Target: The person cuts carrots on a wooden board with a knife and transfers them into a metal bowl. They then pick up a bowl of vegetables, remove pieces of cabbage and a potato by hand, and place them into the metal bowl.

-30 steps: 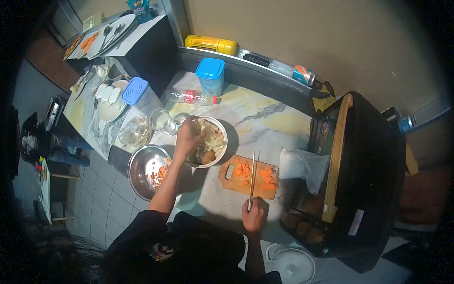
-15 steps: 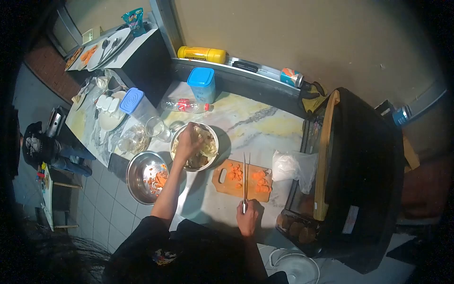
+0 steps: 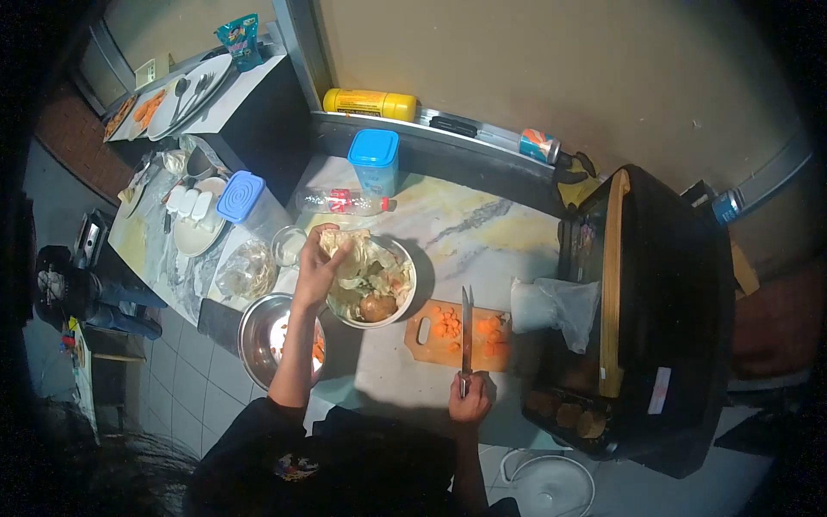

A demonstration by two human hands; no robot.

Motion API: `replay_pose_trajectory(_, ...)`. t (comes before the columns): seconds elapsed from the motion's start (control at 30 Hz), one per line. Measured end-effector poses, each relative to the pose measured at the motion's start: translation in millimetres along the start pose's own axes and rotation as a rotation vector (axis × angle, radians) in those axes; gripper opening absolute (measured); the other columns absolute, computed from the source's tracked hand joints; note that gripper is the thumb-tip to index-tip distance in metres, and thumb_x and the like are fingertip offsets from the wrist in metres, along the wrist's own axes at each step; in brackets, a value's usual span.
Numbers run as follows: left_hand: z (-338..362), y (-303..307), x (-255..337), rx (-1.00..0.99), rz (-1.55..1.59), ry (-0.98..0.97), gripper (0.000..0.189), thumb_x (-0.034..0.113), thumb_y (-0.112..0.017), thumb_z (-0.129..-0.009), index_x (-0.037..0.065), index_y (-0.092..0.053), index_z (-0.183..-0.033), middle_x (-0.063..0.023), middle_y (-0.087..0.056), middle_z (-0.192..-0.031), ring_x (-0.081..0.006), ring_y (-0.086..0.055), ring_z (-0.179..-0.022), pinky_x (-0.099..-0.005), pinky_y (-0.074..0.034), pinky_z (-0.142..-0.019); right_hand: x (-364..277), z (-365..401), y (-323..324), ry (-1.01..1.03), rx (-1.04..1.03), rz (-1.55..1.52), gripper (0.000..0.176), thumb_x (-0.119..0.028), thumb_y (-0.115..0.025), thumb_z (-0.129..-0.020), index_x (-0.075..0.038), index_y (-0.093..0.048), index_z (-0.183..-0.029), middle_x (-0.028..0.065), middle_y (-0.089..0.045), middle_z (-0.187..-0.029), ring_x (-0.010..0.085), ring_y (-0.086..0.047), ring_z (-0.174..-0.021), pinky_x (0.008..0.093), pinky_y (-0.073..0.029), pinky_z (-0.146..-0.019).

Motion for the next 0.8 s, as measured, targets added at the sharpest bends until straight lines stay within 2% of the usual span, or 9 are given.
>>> replay_pose_trajectory(0.03,2.2,0.5,1.6,-0.038,0.114,0.092,0.036,0.003,-0.067,-0.089,0.003,-0.046,-0.119,-0.0049,-0.062,-0.095,-0.0082,-0.059,-0.076,-0.0207,-0.049,-0.063,-6.2,-0.1,2.5,0.016,0.003,-0.014,0.020,-0.015,-0.072,-0.082,-0.004,-0.056,-0.086,0.0164,-0.063,-0.078,0.0367,-0.064,-0.070,0.0433,-0.050,-0.060)
replay_pose_trajectory(0.07,2.4,0.7,6.8,-0.036,0.118,0.097,0.036,0.003,-0.067,-0.089,0.003,-0.046,-0.119,-0.0049,-0.062,-0.095,-0.0082,-0.059,-0.076,-0.0207,-0.049,-0.063,-10.2,-0.1,3.9,0.032,0.004,-0.025,0.021,-0.015,-0.073,-0.082,-0.005,-0.056,-0.086,0.0156,-0.062,-0.078,0.0367,-0.063,-0.069,0.0428,-0.050,-0.059)
replay_pose_trajectory(0.13,0.4,1.0,11.4,-0.008,0.381,0.110,0.036,0.002,-0.065,-0.090,0.003,-0.045,-0.119,-0.0082,-0.064,-0.098,-0.0113,-0.063,-0.081,-0.0239,-0.054,-0.068,-11.5,-0.6,2.0,0.038,0.013,0.017,0.022,-0.013,-0.074,-0.080,-0.004,-0.054,-0.083,0.0137,-0.059,-0.075,0.0341,-0.060,-0.065,0.0423,-0.048,-0.058)
replay_pose_trajectory(0.27,-4.4,10.7,26.2,-0.051,0.374,0.105,0.036,0.000,-0.064,-0.090,0.002,-0.044,-0.120,-0.0113,-0.064,-0.103,-0.0152,-0.065,-0.087,-0.0276,-0.056,-0.072,-9.3,-0.4,-0.4,0.049,0.036,0.051,0.026,-0.011,-0.076,-0.078,-0.004,-0.051,-0.081,0.0115,-0.054,-0.071,0.0316,-0.056,-0.060,0.0411,-0.046,-0.057)
replay_pose_trajectory(0.43,-1.9,10.4,40.1,-0.086,0.454,0.112,0.037,0.000,-0.064,-0.090,0.001,-0.044,-0.121,-0.0135,-0.064,-0.106,-0.0180,-0.066,-0.092,-0.0293,-0.057,-0.076,-13.1,-2.9,1.5,0.000,0.020,0.103,0.028,-0.013,-0.078,-0.076,-0.005,-0.052,-0.083,0.0124,-0.056,-0.074,0.0337,-0.058,-0.064,0.0425,-0.048,-0.058)
replay_pose_trajectory(0.47,0.1,10.2,41.8,-0.091,0.452,0.118,0.037,0.000,-0.064,-0.090,0.001,-0.044,-0.121,-0.0135,-0.064,-0.106,-0.0180,-0.066,-0.092,-0.0293,-0.057,-0.076,-10.4,-2.2,0.7,-0.030,-0.009,0.133,0.029,-0.016,-0.078,-0.076,-0.005,-0.053,-0.085,0.0132,-0.059,-0.078,0.0359,-0.061,-0.068,0.0437,-0.049,-0.059)
replay_pose_trajectory(0.67,8.5,19.8,63.5,-0.003,0.493,0.070,0.037,0.000,-0.065,-0.089,0.002,-0.046,-0.121,-0.0136,-0.065,-0.104,-0.0173,-0.066,-0.088,-0.0289,-0.057,-0.073,-11.3,-2.1,1.5,-0.046,-0.012,0.127,0.030,-0.015,-0.078,-0.076,-0.005,-0.052,-0.087,0.0134,-0.057,-0.076,0.0344,-0.060,-0.067,0.0428,-0.049,-0.059)
replay_pose_trajectory(0.7,10.5,23.3,65.1,-0.036,0.421,0.082,0.044,0.005,-0.063,-0.091,-0.001,-0.041,-0.128,-0.0132,-0.062,-0.108,-0.0186,-0.063,-0.097,-0.0290,-0.051,-0.083,-9.8,-1.4,0.7,-0.053,-0.012,0.127,0.030,-0.015,-0.078,-0.076,-0.005,-0.052,-0.087,0.0134,-0.057,-0.076,0.0344,-0.060,-0.067,0.0428,-0.049,-0.059)
replay_pose_trajectory(0.8,14.2,35.6,71.6,0.029,0.420,0.065,0.047,0.006,-0.063,-0.091,-0.003,-0.039,-0.130,-0.0145,-0.061,-0.112,-0.0194,-0.063,-0.099,-0.0300,-0.051,-0.084,-9.1,0.5,0.6,-0.037,0.023,0.109,0.030,-0.015,-0.079,-0.076,-0.005,-0.053,-0.086,0.0137,-0.057,-0.076,0.0336,-0.059,-0.066,0.0423,-0.048,-0.059)
Point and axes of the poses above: each hand's wrist, its own z-axis away from the middle knuckle, its own y-axis out of the back of the hand, x = y × z, the point moved 7 cm from there along -z, towards the middle knuckle
